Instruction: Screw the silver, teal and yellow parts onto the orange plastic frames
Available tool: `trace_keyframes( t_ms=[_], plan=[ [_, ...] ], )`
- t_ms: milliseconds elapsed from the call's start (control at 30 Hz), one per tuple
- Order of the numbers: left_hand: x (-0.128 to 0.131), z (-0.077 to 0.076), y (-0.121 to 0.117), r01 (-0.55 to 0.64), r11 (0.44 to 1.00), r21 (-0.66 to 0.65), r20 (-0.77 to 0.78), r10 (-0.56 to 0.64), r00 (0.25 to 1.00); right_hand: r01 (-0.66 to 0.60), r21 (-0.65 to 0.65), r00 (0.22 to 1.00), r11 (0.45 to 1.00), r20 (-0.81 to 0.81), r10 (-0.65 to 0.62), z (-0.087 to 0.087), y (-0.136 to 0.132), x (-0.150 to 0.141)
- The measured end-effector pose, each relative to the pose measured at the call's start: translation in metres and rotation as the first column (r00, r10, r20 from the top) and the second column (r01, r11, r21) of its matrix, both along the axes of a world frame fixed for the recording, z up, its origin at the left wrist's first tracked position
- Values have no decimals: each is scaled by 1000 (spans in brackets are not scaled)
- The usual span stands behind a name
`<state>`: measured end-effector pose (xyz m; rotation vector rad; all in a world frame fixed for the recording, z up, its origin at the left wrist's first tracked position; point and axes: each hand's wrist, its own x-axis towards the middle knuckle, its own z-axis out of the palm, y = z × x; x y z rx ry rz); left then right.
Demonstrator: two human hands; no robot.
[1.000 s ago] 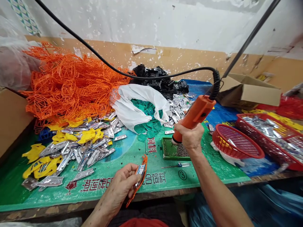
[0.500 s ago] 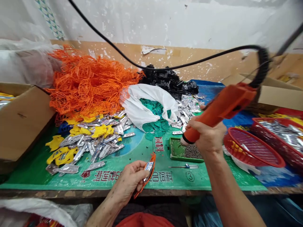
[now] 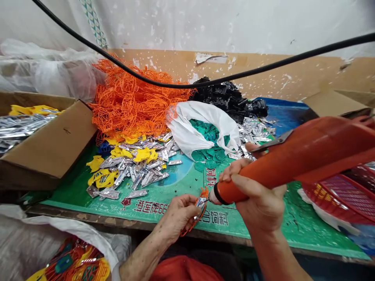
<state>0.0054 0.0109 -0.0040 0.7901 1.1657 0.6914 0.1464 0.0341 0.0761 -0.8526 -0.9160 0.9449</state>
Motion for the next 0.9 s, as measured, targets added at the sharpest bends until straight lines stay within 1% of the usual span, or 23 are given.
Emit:
trace_keyframes(
  t_ms=[167, 400, 667, 800, 900],
  plan=[
    [0, 0, 0, -24, 1000, -3, 24, 24, 999, -4, -7, 1000, 1000, 1, 4, -4, 4, -5],
    [0, -1, 1, -36, 999, -15, 64, 37, 997, -1, -5, 999, 1000, 42, 1, -8, 5, -6],
    [1, -3, 1, -33, 999, -1, 51, 33, 998, 18, -13, 997, 1000, 72, -17, -10, 4, -8],
    [2, -3, 0, -50, 999, -6, 66, 50, 997, 19, 5, 993, 1000, 115, -19, -12, 3, -9],
    [3, -7, -2, -81, 997, -15, 89, 82, 993, 17, 37, 985, 999, 173, -24, -15, 2, -9]
  ],
)
